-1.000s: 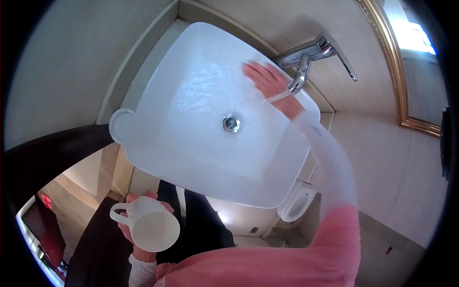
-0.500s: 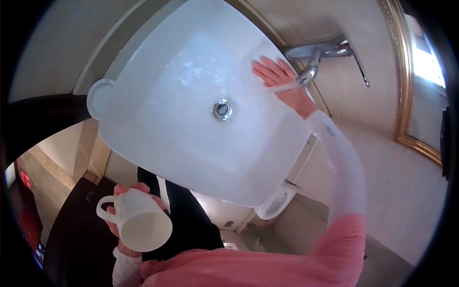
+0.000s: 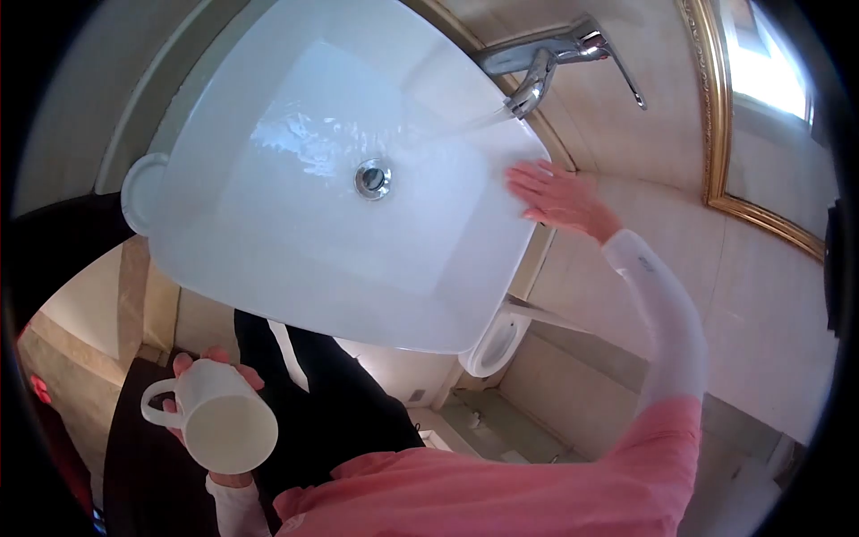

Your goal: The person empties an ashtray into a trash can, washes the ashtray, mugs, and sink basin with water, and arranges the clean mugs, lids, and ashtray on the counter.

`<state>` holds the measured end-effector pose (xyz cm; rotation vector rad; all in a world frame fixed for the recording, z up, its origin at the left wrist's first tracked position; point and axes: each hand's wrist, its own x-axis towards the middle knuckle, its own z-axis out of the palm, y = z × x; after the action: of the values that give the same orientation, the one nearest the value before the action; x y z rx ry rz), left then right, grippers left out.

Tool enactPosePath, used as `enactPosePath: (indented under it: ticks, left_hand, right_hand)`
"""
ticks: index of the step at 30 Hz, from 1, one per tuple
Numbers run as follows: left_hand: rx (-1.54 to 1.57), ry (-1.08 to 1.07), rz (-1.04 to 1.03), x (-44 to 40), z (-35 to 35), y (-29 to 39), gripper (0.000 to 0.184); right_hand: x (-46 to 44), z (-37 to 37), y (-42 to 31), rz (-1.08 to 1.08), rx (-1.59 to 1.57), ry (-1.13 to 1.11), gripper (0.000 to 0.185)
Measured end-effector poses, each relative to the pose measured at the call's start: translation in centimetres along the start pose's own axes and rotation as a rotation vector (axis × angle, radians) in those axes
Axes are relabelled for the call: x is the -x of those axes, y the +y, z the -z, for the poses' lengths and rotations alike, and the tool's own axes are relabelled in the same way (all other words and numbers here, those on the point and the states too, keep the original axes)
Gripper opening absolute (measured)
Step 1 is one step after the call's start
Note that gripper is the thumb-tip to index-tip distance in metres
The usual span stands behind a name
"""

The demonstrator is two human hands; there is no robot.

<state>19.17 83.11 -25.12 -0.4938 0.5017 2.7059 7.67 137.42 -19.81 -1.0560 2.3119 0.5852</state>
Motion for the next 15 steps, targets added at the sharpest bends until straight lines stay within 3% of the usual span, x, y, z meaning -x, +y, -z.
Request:
enactPosePath:
  ticks: [4,9,11,14,15]
  left_hand:
    - [-0.003,0.107,0.016,-0.1,-1.1,-0.1,0.050]
    - [0.094,-0.043,0.039,-0.6,1.0,-1.2,0.047]
    - [0.062,0.024,0.029,-0.5,0.3,-1.0,0.048]
    - [-0.004,0.081,-0.001,-0.2,-0.3,-0.3,0.049]
    - [0.006,0.099,-0.005,-0.2,-0.3,-0.1,0.049]
  right_hand:
    - [-4.8,-2.7,0.2,0.078,0.020,0.061,0.052]
    - [0.3,-2.9,0.2,-0.112,-0.125,-0.031,0.052]
    - [1.7,-1.5,0.2,-0.196,-0.215,-0.048,0.051]
    - [0.3,-0.2,-0.1,-0.176,-0.049,-0.159,0.052]
    - [-1.3,0.7,-0.4,-0.138,0.002,-0.102,0.053]
